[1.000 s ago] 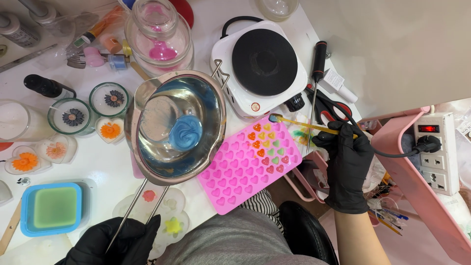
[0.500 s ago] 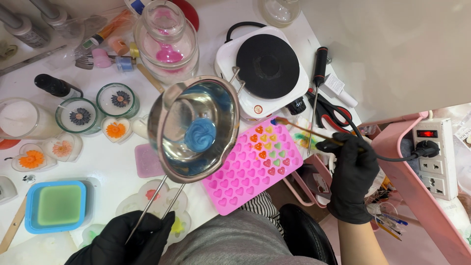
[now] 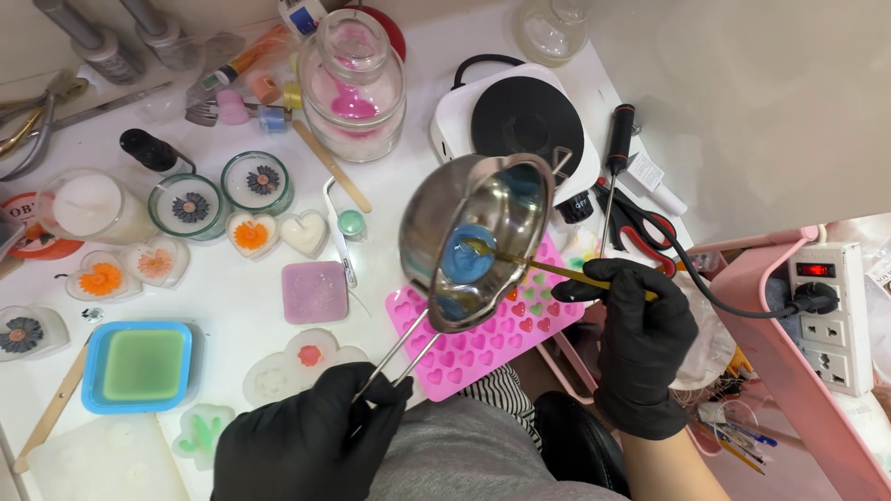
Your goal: Pour melted wax into a heart-shaped silicone mold using a brush for detail.
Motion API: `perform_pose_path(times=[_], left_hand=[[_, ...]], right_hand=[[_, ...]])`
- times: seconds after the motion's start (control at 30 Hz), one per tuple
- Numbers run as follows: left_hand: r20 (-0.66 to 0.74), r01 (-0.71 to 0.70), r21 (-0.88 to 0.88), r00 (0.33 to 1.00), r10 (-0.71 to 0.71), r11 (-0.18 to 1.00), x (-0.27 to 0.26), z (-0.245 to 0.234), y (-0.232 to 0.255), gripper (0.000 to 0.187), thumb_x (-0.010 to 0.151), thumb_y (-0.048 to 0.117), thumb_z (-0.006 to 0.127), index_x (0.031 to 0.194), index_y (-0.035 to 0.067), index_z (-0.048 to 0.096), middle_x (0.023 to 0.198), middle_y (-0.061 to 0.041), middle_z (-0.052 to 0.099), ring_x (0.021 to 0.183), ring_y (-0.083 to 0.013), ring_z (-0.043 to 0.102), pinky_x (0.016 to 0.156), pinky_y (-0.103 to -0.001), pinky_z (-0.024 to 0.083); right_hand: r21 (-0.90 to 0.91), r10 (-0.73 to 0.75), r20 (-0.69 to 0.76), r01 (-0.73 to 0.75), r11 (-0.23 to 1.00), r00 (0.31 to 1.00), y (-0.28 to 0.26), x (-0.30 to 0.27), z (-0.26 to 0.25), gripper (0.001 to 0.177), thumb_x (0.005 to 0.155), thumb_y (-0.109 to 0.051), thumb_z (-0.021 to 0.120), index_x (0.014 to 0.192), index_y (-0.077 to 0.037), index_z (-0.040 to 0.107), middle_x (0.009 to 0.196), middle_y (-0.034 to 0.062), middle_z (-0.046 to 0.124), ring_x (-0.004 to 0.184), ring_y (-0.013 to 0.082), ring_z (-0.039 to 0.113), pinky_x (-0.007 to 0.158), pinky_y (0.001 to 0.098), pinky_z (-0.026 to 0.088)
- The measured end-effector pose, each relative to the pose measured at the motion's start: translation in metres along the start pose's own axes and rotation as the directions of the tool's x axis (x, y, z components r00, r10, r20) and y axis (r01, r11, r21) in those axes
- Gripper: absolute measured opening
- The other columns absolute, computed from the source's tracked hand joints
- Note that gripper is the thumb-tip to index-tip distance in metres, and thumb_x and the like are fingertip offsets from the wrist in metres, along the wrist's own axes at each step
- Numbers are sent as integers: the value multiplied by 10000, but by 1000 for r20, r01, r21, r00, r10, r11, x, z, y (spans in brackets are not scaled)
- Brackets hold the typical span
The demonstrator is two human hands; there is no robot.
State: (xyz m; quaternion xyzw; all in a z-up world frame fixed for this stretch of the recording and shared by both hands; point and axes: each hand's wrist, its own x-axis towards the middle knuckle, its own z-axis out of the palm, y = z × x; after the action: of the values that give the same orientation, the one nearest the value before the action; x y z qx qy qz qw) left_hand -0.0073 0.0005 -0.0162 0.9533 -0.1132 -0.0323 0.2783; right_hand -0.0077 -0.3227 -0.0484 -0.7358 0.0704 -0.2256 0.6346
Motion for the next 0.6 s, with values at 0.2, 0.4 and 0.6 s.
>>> perform_pose_path(times=[0.2, 0.4, 0.6], left_hand=[[28, -11, -21, 1000, 12, 1000, 2, 2, 5, 298, 789, 424, 856, 949, 213, 719, 562, 55, 709, 492, -181, 703, 436, -364, 495], [-4, 13, -12, 1000, -13, 1000, 3, 0, 0, 321, 762, 409, 856, 954, 193, 717, 592, 47, 730, 495, -199, 703, 439, -369, 503], [-189, 11, 55, 982, 0, 998, -4, 1, -14, 388, 716, 383, 895, 986, 168, 717, 667, 23, 744, 514, -203, 696, 474, -364, 504]], right_hand=[[159, 282, -103, -264, 951, 954, 14, 11, -7, 249, 1115, -184, 537, 1141, 42, 637, 1075, 145, 701, 796, 262, 733, 684, 382, 625], [223, 382, -132, -349, 910, 915, 18, 13, -21, 285, 1110, -240, 559, 1154, 24, 659, 945, 140, 707, 761, 238, 726, 669, 352, 594], [227, 338, -165, -298, 927, 926, 33, 14, -57, 289, 1142, -249, 563, 1167, 23, 657, 897, 113, 703, 769, 225, 710, 725, 349, 599]])
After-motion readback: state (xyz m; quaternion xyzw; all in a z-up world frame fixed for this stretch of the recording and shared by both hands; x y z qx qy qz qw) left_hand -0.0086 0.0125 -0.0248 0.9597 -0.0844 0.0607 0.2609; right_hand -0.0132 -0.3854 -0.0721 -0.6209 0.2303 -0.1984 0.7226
